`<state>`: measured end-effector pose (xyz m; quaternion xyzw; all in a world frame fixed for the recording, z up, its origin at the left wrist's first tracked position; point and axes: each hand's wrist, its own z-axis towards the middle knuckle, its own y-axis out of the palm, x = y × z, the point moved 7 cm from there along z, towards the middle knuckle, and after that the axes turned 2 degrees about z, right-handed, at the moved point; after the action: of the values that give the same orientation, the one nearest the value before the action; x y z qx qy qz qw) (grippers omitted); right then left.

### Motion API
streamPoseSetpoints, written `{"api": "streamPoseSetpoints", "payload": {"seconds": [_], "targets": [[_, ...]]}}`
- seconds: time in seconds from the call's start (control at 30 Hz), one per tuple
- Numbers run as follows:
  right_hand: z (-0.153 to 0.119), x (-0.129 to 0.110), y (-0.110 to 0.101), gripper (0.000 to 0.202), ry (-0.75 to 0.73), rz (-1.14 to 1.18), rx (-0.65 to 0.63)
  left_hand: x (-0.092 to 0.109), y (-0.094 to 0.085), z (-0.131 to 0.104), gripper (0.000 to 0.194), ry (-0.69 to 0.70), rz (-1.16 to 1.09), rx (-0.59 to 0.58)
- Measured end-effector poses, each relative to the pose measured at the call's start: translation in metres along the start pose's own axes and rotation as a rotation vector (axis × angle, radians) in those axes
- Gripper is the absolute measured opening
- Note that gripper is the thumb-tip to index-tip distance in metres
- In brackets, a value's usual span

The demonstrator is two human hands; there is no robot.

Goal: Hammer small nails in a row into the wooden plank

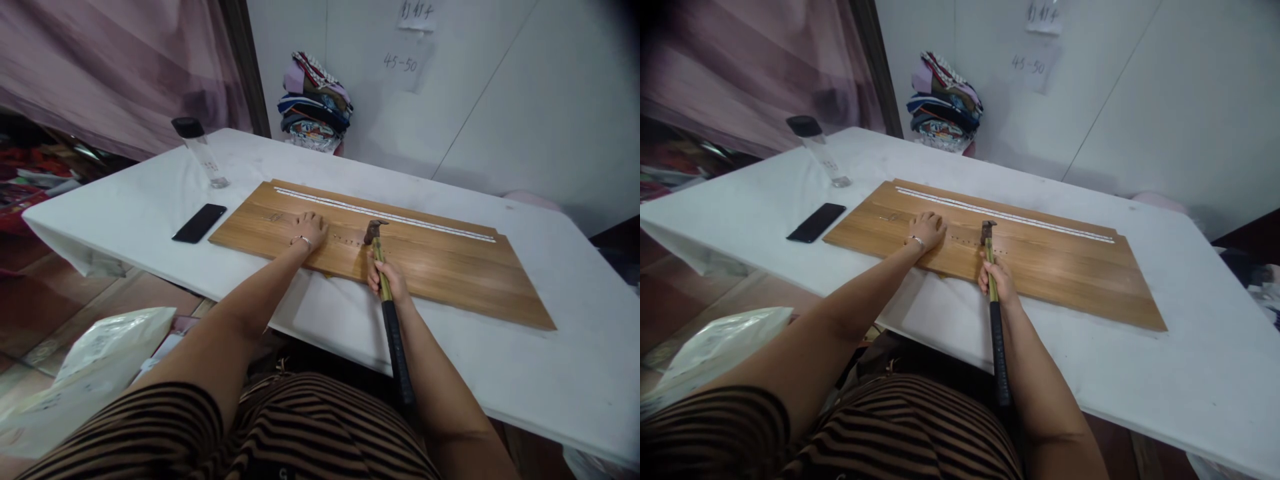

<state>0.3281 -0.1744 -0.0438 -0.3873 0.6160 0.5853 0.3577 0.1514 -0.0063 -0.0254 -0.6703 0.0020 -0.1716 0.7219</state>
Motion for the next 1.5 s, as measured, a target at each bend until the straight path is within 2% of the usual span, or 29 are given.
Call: {"api": "streamPoseSetpoints", "payload": {"seconds": [0.3, 0.5, 1.5], "targets": [[0.0010, 0.0016, -0.0024, 0.048, 0.008, -0.001, 0.000, -0.0028, 0.0054, 0.0036, 0.043, -0.004, 0.000, 0.004], [0.0006, 0.0019, -0.0022, 0.044, 0.008, 0.001, -0.005, -0.0019, 0.0039, 0.0025, 0.044, 0.001, -0.017, 0.012], [0.0019, 0.0028, -0.0025, 0.048, 0.019, 0.016, 0.003, -0.0011, 0.0023, 0.0022, 0.043, -0.003, -0.003, 0.022]]}}
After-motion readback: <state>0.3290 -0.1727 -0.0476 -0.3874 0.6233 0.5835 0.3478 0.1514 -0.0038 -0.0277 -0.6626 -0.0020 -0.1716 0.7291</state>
